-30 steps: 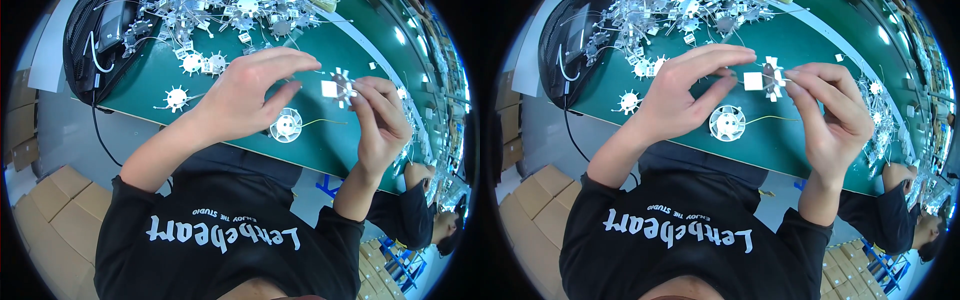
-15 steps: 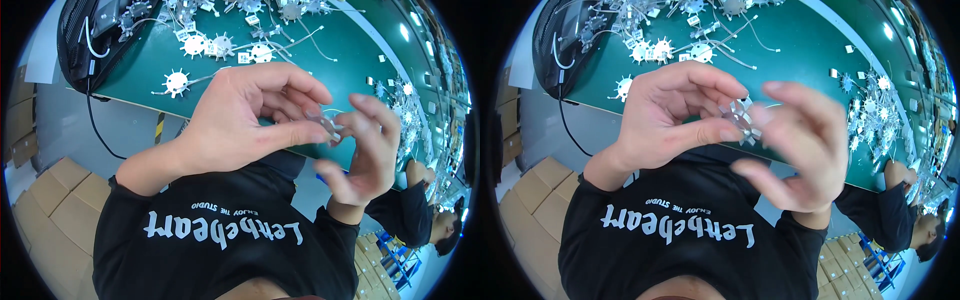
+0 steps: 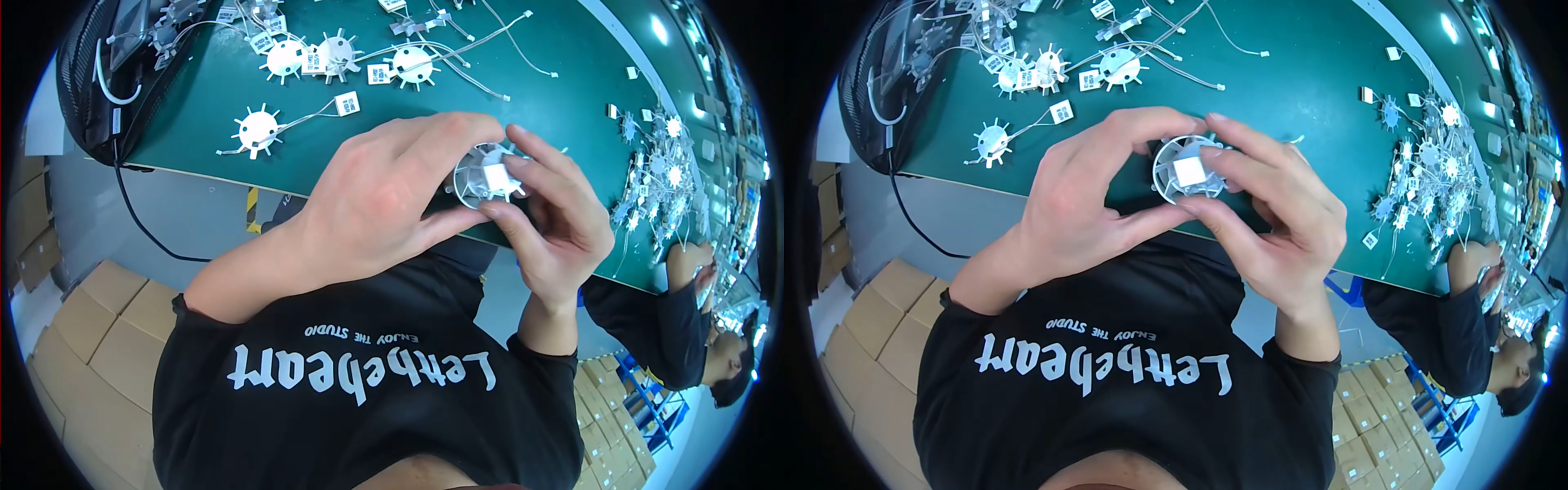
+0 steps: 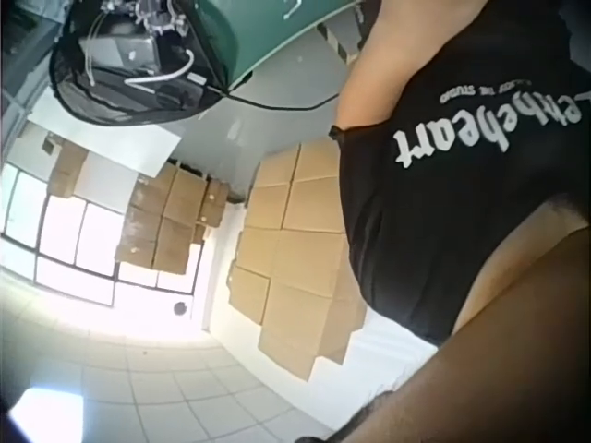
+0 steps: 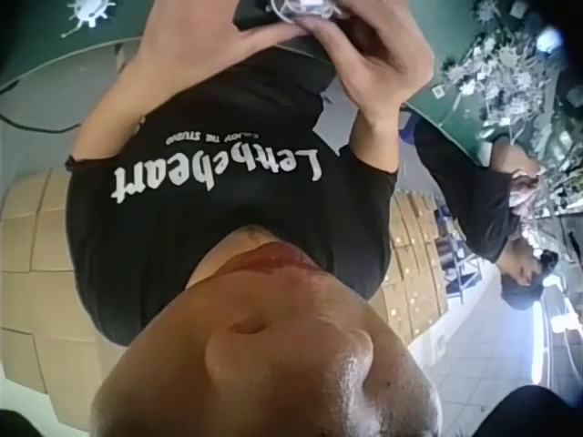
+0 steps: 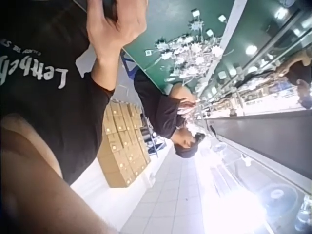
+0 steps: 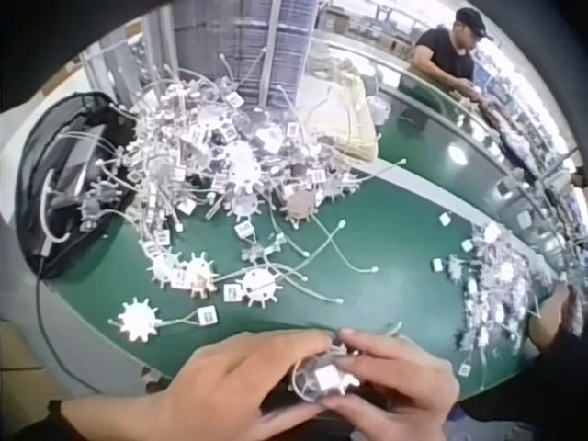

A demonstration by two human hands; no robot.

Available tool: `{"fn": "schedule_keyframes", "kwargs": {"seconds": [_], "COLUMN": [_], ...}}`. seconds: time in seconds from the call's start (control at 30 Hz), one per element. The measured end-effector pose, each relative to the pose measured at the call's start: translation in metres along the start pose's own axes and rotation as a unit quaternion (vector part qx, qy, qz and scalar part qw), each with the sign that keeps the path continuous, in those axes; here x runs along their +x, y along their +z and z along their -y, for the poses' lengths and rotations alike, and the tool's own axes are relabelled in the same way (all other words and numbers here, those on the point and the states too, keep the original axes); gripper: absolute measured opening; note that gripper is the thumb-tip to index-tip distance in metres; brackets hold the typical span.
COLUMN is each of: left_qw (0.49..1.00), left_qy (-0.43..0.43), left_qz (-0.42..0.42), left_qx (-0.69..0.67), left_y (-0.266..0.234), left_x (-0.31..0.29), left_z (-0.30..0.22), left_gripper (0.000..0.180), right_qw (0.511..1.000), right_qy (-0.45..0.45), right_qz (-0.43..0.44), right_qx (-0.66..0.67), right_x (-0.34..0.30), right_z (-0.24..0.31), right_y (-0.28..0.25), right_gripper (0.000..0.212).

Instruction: Assembling plastic housings onto circular LED circuit boards on a production line.

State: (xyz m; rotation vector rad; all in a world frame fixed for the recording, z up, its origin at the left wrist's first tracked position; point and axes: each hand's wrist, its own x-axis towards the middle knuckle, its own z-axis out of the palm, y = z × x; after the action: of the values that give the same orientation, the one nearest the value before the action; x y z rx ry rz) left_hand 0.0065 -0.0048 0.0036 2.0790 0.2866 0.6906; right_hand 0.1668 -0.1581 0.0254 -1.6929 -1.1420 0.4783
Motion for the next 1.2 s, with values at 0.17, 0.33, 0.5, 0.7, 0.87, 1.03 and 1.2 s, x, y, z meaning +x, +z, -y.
{"fn": "schedule_keyframes", "kwargs": {"seconds": [0.17,0.33,0.5,0.7,0.87,1.03,1.2], "left_qw": [1.0,1.0,1.0,1.0,1.0,1.0,0.999], "left_qy": [0.002,-0.004,0.0,0.008,0.01,0.02,0.025], "left_qz": [-0.012,-0.009,-0.004,-0.006,-0.008,0.005,0.017], "left_qx": [-0.014,-0.008,0.003,0.011,0.016,0.02,0.033], "left_y": [0.003,0.001,0.004,0.003,0.005,0.002,0.001], "left_x": [-0.002,0.001,0.001,0.002,0.0,0.003,0.006], "left_z": [0.005,0.0,0.002,0.003,0.001,0.001,0.004], "left_gripper": [0.056,0.053,0.052,0.051,0.05,0.047,0.046], "right_qw": [0.995,0.995,0.994,0.985,0.986,0.99,0.99], "right_qy": [-0.086,-0.086,-0.086,-0.124,-0.128,-0.104,-0.075], "right_qz": [0.025,0.033,0.056,0.066,0.04,0.012,0.016], "right_qx": [-0.035,-0.042,-0.043,-0.104,-0.103,-0.091,-0.121], "right_x": [0.0,-0.002,0.0,0.01,0.001,-0.016,0.0], "right_z": [-0.004,-0.004,-0.002,0.002,0.003,0.006,0.0], "right_y": [0.002,-0.002,-0.007,-0.009,0.001,0.013,-0.007], "right_gripper": [0.043,0.04,0.038,0.041,0.042,0.039,0.038]}}
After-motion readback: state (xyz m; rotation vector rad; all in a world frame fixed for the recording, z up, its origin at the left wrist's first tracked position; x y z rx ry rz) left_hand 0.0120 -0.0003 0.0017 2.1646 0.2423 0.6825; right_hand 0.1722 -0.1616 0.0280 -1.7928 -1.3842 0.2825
